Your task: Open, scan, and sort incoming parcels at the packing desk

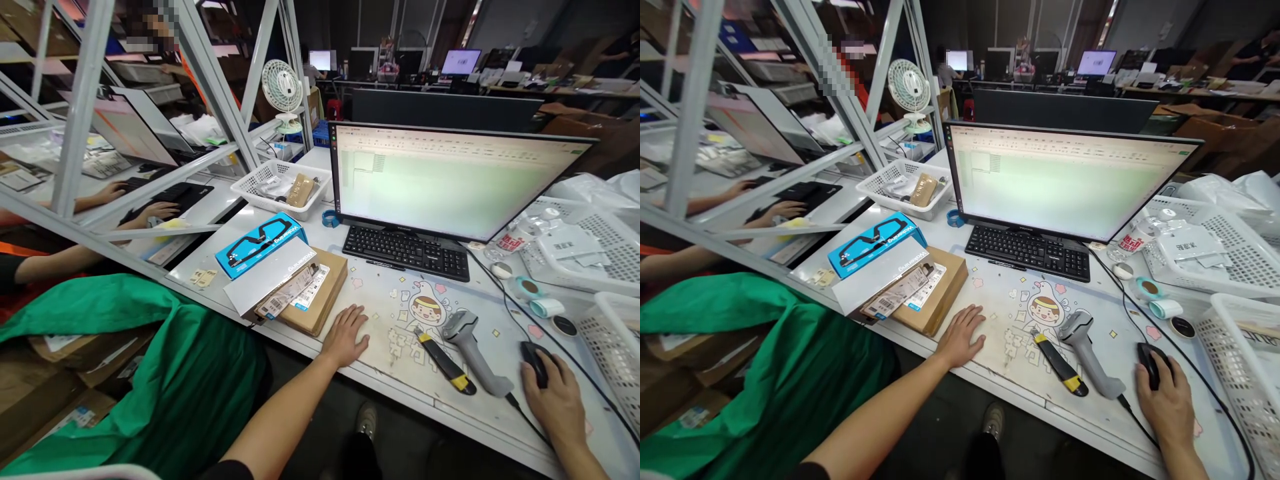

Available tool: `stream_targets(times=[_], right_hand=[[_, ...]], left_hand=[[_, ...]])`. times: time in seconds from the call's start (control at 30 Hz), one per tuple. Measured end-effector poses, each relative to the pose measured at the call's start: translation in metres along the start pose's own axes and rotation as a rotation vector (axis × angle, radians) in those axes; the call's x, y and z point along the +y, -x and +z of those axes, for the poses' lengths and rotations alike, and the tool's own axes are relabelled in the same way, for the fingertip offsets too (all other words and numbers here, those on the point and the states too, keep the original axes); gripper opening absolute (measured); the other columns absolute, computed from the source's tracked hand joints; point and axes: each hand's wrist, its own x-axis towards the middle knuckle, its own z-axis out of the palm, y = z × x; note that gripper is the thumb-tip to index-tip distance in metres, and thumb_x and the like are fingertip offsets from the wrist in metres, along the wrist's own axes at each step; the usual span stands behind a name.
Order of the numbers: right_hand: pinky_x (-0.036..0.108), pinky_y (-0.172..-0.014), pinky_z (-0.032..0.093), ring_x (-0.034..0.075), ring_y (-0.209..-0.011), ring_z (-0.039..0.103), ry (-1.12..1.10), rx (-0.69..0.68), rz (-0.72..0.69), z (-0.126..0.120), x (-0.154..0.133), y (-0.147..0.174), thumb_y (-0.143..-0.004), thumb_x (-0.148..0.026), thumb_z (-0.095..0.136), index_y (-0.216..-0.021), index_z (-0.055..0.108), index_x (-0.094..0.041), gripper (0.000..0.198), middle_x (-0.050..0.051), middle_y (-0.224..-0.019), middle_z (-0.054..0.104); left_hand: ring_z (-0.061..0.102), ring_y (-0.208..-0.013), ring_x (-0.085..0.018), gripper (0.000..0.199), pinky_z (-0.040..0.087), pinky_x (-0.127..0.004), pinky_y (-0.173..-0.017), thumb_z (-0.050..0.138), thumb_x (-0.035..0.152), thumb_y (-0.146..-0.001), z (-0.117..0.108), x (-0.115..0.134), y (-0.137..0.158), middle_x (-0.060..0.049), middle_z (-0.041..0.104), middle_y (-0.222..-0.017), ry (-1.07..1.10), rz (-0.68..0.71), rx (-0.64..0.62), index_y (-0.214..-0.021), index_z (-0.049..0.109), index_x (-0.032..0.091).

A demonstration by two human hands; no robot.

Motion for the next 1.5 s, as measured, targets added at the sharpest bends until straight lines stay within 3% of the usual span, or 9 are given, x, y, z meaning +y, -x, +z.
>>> stream_targets(times=[0.4,0.7,1.03,1.5], right_hand=[[0.057,-0.123,0.044,0.046,-0.143,0.058,-0.011,-0.002,0.026,0.002,0.002,-0.001,-0.097,-0.063,0.047,-0.144,0.07,-0.011,0.074,0.022,-0.159,0.056],[0.061,-0.125,0.042,0.049,-0.144,0.056,-0.014,-0.072,0.132,-0.002,-0.001,0.0,-0.092,-0.07,0.047,-0.151,0.065,-0.01,0.086,0.023,-0.159,0.056],[0.059,-0.126,0.041,0.049,-0.146,0.054,-0.017,-0.032,0.052,0.005,0.008,-0.001,-0.094,-0.072,0.045,-0.151,0.064,-0.008,0.088,0.025,-0.159,0.055],[0.061,-0.124,0.041,0.049,-0.148,0.053,-0.008,-0.073,0.075,0.015,0.025,0.0,-0.094,-0.07,0.047,-0.156,0.061,-0.013,0.086,0.023,-0.162,0.053]], left_hand=[[0.036,-0.161,-0.032,0.047,0.03,-0.055,-0.135,0.063,0.029,-0.099,-0.006,0.005,-0.001,-0.011,0.047,-0.169,-0.002,-0.047,-0.053,-0.144,0.061,0.017],[0.038,-0.161,-0.031,0.048,0.031,-0.054,-0.134,0.063,0.028,-0.097,-0.003,0.003,0.0,-0.012,0.049,-0.168,0.009,-0.031,-0.023,-0.145,0.061,0.02],[0.037,-0.161,-0.032,0.049,0.03,-0.054,-0.135,0.063,0.029,-0.098,-0.004,0.003,-0.001,-0.011,0.047,-0.17,0.002,-0.042,-0.043,-0.146,0.06,0.019],[0.038,-0.16,-0.031,0.048,0.031,-0.054,-0.134,0.064,0.03,-0.097,-0.002,0.002,0.0,-0.012,0.049,-0.168,0.007,-0.029,-0.019,-0.144,0.062,0.02]])
